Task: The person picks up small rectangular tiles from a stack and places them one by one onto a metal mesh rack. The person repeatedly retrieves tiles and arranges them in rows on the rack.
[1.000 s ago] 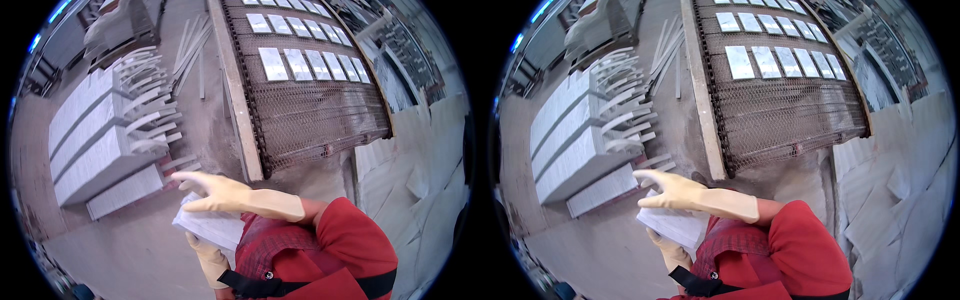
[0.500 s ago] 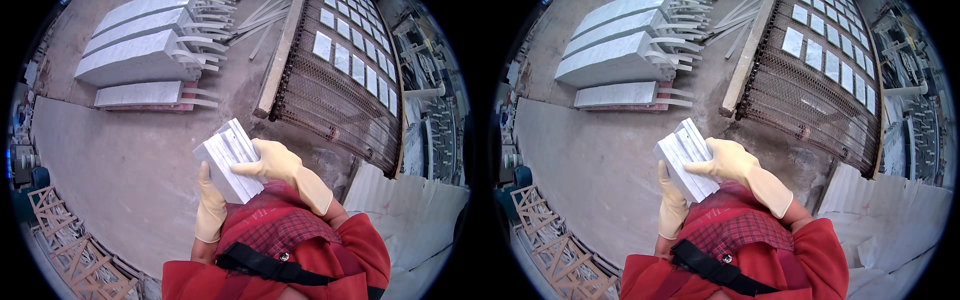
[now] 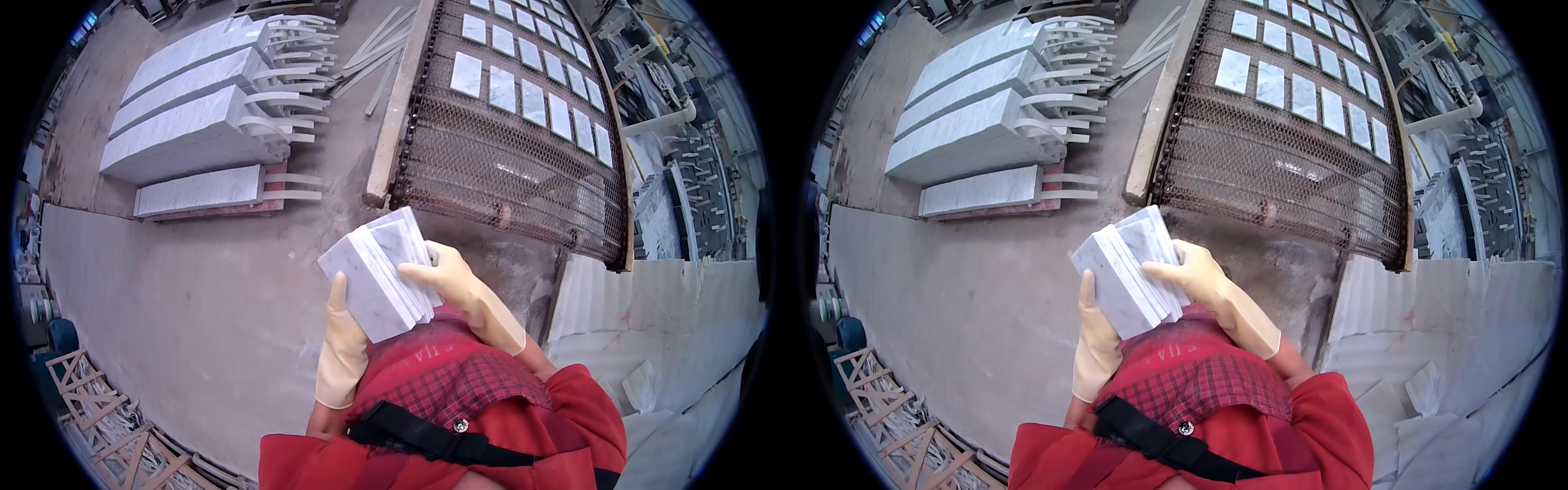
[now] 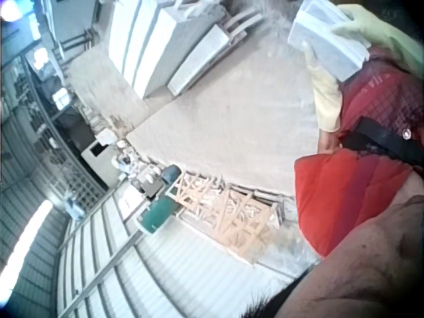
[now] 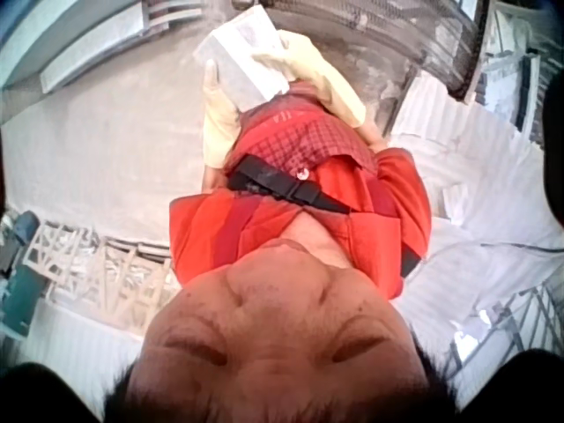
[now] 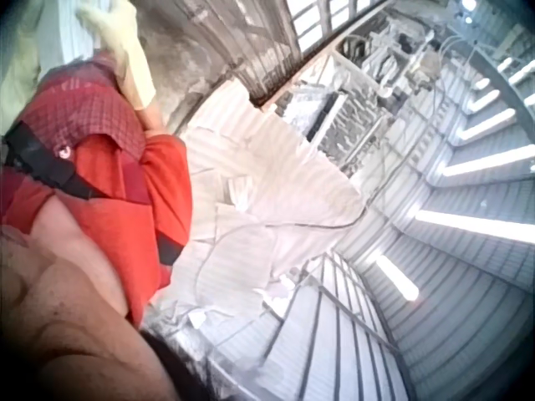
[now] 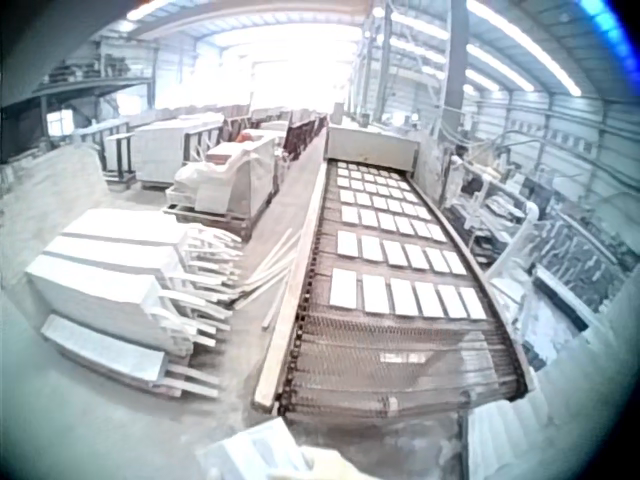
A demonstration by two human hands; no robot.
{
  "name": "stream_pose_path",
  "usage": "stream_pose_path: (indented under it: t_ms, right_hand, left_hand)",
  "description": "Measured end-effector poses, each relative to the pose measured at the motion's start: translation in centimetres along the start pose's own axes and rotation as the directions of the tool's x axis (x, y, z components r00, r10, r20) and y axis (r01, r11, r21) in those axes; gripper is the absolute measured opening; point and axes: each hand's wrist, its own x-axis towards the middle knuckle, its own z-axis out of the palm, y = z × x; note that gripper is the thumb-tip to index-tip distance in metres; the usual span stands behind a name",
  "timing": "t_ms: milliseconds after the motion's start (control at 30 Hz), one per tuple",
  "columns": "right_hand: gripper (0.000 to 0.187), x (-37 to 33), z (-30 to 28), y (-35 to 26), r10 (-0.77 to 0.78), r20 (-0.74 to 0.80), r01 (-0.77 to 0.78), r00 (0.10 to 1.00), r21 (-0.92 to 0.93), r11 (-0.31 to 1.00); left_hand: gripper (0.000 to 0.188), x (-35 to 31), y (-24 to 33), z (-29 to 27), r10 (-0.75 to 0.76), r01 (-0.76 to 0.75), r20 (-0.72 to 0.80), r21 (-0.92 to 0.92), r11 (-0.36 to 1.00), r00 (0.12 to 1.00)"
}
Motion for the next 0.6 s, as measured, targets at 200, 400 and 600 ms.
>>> stream_pose_path:
  t_ms: [200,400,600]
  right_hand:
    - [0.045,1.5,-5.7,2.4,-0.082,-0.200,0.151,0.976,0.356,0.922]
    - [0.051,8.7,-13.9,0.6,-0.180,-0.353,0.263,0.918,0.205,0.943]
    - [0.054,15.9,-18.8,-2.0,-0.143,-0.465,0.149,0.873,-0.023,0.988]
  left_hand:
    - [0.088,2.1,-2.6,-1.0,0.102,-0.099,0.036,-0.076,0.992,0.994]
    - [0.092,1.1,-6.7,-2.1,0.312,-0.334,-0.191,-0.094,0.938,0.931]
    - [0.093,0.3,-10.8,0.3,0.483,-0.493,-0.331,0.059,0.868,0.811]
